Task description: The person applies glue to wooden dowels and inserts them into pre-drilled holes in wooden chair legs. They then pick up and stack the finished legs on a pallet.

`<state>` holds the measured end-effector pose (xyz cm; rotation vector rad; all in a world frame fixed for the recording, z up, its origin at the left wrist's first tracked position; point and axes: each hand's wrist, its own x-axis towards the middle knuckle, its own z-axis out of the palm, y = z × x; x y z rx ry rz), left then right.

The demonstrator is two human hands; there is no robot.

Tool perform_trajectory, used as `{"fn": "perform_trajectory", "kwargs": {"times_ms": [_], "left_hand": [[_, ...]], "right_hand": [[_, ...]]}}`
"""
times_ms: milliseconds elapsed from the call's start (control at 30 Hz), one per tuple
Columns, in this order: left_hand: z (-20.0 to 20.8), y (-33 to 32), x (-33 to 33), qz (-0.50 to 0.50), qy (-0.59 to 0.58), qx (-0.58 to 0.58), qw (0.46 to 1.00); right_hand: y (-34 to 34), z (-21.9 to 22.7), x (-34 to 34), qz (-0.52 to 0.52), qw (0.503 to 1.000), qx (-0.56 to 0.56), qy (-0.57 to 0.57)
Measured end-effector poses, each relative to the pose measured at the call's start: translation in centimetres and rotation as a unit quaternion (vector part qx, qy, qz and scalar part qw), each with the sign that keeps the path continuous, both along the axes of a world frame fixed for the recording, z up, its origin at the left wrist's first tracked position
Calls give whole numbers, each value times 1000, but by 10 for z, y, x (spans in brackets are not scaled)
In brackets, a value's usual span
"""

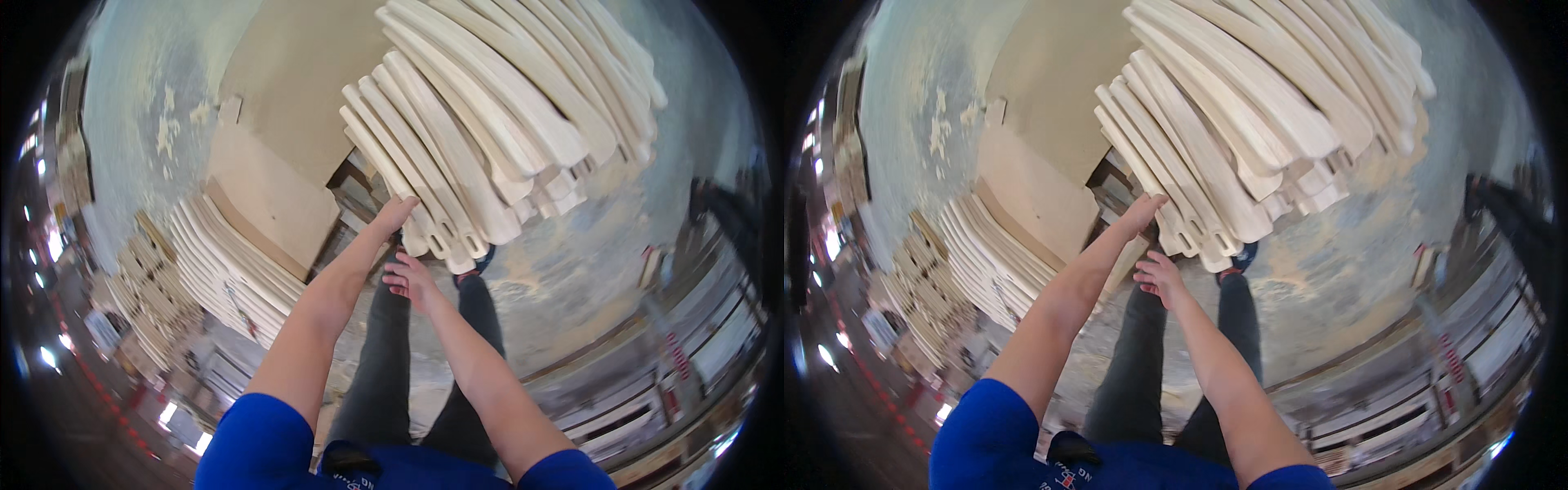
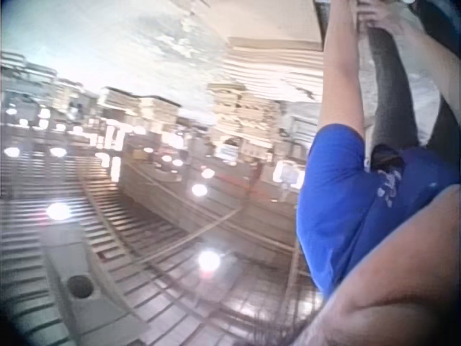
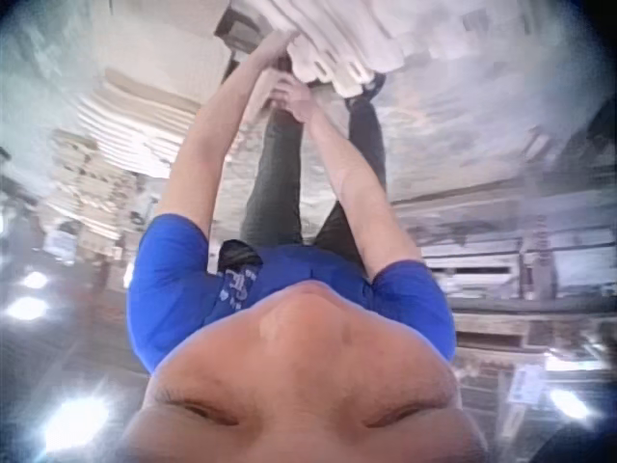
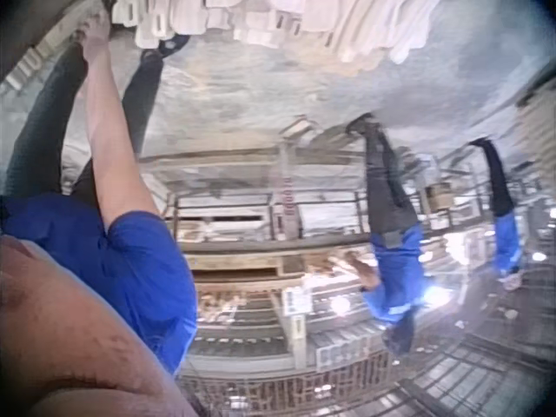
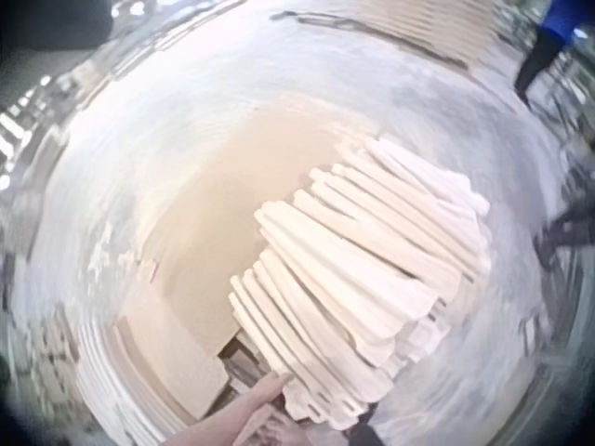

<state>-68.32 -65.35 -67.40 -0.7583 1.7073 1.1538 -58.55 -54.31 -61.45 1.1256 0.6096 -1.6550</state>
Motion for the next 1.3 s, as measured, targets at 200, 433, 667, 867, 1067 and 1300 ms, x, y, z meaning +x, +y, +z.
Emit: {"fn": "perform_trajectory", "kwargs": {"times_ms": [200,433,667,867,1067,1300], "left_hand": [[40,1,-91,-486,108,-132,857],[30,21,-197,-654,517,-11,553],[30,13,-169,-740,386,-24,551],[20,32,-176,-743,389,4,544],[21,18,-151,-752,353,31,556],[17,35,-148,-758,368,66,535]], "right_hand": [[-73,-90,-43,-358,934,-1,12],[-122,-108,-90,-578,808,-112,19],[-115,-86,-77,-723,687,-50,55],[-105,-97,-70,-728,685,13,33],[-79,-99,-38,-705,707,-6,64],[-71,-101,-26,-672,728,-35,128]]}}
